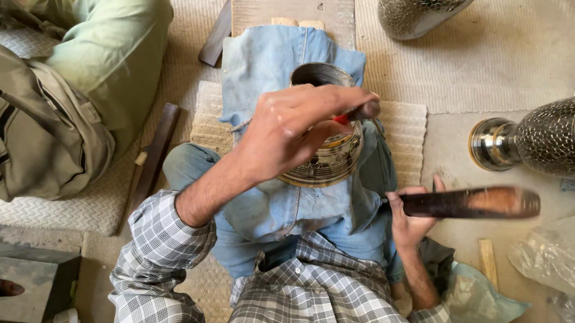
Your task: The person sits cross-legged on the floor with a brass vessel resting on a cloth pad on their lap. They hold a punch against the vessel's decorated band and strike it with a wooden mallet, periodically rotating the vessel and repositioning the rope handle to work around the surface.
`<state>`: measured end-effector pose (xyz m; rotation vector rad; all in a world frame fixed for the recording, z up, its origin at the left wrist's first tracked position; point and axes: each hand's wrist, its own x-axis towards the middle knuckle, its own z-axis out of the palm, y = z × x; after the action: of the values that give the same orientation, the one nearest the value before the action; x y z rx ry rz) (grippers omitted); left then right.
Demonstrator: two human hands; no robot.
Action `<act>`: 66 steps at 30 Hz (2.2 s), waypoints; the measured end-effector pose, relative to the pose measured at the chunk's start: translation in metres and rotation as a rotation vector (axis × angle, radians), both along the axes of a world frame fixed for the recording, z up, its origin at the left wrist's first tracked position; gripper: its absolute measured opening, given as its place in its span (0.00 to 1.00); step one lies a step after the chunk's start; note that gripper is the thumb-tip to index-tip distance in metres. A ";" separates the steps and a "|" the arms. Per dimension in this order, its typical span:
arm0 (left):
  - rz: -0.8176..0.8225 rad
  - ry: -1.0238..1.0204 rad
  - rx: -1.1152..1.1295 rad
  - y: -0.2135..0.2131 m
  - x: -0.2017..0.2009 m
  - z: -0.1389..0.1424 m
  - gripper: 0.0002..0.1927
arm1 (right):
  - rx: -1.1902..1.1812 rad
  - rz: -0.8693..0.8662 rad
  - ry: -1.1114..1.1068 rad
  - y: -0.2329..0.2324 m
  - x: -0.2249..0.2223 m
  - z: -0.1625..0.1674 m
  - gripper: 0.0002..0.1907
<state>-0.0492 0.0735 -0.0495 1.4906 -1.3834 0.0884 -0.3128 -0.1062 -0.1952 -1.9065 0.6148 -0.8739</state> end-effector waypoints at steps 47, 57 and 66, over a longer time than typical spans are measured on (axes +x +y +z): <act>-0.417 -0.225 0.147 -0.042 0.026 0.016 0.26 | -0.383 0.102 0.058 -0.073 -0.046 0.035 0.53; -0.515 -0.239 0.133 -0.039 0.037 0.014 0.30 | -0.610 0.006 0.040 -0.071 -0.038 0.058 0.57; -0.428 -0.205 0.109 -0.029 0.037 0.006 0.30 | -0.929 0.209 0.235 -0.074 -0.005 0.095 0.57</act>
<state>-0.0126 0.0445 -0.0432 1.2673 -1.8719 -0.1087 -0.3182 -0.1800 -0.1004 -2.8731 0.1081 -0.8772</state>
